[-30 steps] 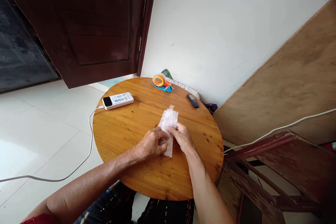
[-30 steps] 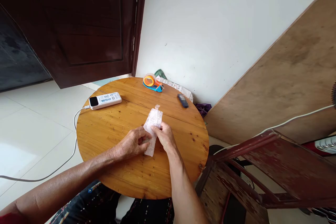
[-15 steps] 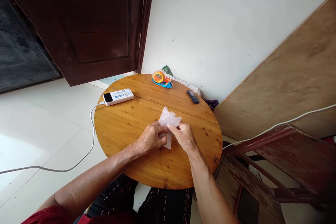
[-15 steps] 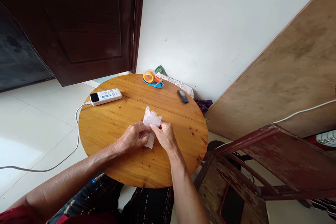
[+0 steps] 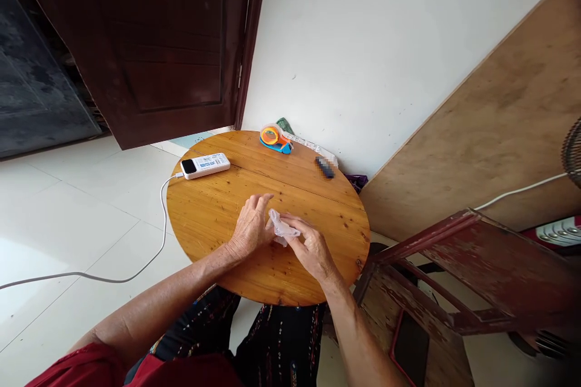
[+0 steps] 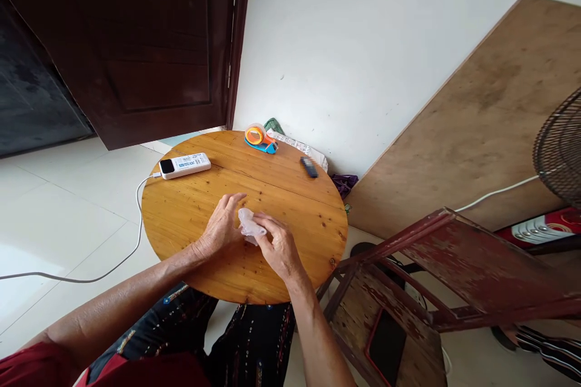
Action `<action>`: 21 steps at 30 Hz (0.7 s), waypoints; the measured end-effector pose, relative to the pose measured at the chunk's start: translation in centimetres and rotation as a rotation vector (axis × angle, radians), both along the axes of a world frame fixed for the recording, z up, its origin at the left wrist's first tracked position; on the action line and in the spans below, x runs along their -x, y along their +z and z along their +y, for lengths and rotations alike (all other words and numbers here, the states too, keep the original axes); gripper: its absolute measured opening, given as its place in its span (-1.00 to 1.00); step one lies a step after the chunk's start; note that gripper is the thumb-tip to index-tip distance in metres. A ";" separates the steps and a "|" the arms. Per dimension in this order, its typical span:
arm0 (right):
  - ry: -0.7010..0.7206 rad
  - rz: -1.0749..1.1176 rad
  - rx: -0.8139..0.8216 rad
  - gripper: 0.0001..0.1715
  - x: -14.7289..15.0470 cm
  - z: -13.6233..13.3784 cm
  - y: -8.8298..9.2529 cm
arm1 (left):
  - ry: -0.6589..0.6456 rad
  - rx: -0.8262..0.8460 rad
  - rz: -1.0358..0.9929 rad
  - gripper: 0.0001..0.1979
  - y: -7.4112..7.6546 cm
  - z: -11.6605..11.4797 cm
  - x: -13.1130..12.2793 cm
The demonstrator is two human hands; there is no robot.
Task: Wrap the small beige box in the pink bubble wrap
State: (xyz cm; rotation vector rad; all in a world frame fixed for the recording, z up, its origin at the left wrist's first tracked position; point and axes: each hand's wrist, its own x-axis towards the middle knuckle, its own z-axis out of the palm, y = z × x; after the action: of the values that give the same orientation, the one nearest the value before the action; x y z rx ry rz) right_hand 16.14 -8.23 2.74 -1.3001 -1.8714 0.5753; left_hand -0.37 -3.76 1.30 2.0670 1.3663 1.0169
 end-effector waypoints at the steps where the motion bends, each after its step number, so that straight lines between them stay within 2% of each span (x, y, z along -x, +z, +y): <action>1: 0.008 -0.042 -0.028 -0.64 -0.1 -0.4 -0.2 | -0.048 -0.015 -0.009 -0.57 -0.1 0.1 0.1; 3: 0.014 -0.115 -0.080 -0.50 -0.2 -1.0 -0.9 | -0.169 0.004 -0.027 -0.75 -0.4 0.4 0.6; 5: -0.006 -0.154 -0.131 -0.44 -0.3 -1.3 -1.8 | -0.299 0.048 -0.081 -0.85 -0.7 0.7 1.4; 9: -0.031 -0.090 -0.154 -0.53 -0.5 -0.7 -2.9 | -0.513 0.060 -0.160 -0.69 -1.0 1.2 3.2; 12: -0.043 0.054 -0.068 -0.60 -0.8 0.2 -2.8 | -0.516 0.079 -0.111 -0.58 -0.7 1.4 3.6; 15: -0.114 0.187 0.091 -0.67 -0.8 0.6 -2.4 | -0.432 0.140 -0.089 -0.63 -0.3 1.6 3.2; 18: -0.171 0.222 0.206 -0.58 -0.5 0.7 -2.1 | -0.389 0.276 -0.112 -0.76 -0.3 2.1 2.5; 21: -0.247 0.158 0.177 -0.49 -0.4 1.0 -2.1 | -0.436 0.445 -0.246 -0.74 -0.9 2.6 1.9</action>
State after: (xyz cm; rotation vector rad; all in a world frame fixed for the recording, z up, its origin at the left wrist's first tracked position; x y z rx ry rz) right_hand 16.57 -7.28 0.65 -1.5281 -1.5314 0.7017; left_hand -2.28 -1.20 0.39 1.7281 0.8658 0.6765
